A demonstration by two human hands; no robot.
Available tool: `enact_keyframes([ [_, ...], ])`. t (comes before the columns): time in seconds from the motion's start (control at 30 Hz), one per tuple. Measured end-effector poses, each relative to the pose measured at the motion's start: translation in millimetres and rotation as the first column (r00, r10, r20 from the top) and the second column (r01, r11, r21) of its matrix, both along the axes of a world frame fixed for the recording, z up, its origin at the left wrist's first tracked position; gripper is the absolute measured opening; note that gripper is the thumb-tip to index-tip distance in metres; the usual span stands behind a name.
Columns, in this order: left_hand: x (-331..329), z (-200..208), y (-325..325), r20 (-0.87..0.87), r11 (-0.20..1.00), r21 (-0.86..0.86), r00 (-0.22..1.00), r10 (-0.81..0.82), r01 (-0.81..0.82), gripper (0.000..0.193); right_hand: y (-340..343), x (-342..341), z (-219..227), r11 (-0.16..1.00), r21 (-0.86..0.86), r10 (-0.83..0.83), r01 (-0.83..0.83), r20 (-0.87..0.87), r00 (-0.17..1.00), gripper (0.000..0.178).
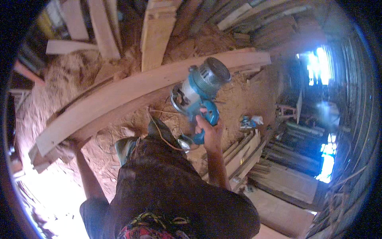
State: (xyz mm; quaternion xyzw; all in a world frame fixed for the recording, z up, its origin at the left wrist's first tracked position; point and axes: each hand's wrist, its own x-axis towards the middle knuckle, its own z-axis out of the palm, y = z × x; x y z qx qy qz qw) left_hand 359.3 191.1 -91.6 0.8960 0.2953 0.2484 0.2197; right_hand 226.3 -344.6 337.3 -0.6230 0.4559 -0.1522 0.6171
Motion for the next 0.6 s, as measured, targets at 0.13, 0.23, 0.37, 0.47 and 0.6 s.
enact_keyframes([
  [0.13, 25.4, 19.8, 9.1, 0.102, 0.963, 0.198, 0.973, -0.208, 0.185, 0.072, -12.6, -18.4, -43.8, 0.986, 0.003, -0.169, 0.169, -0.007, 0.986, 0.027],
  [0.23, 50.4, 60.1, -57.6, -0.094, 0.923, 0.165, 0.938, -0.335, 0.346, 0.084, -45.0, -42.4, -87.4, 0.967, 0.033, -0.253, 0.252, 0.029, 0.967, 0.023],
  [0.37, 80.3, 111.1, -243.4, -0.01, 0.518, -0.327, 0.546, -0.838, 0.79, 0.097, -93.9, -72.9, -142.3, 0.928, 0.114, -0.352, 0.355, -0.051, 0.935, 0.017],
  [0.47, 96.3, 120.1, -357.5, -0.225, 0.224, -0.167, 0.184, -0.957, 0.96, 0.116, -129.1, -105.2, -187.1, 0.882, 0.203, -0.409, 0.426, -0.123, 0.904, 0.013],
  [0.6, 125.4, 119.7, -457.4, -0.421, 0.031, -0.189, -0.052, -0.906, 0.982, 0.134, -168.4, -155.0, -251.3, 0.781, 0.378, -0.469, 0.498, -0.172, 0.866, 0.015],
])
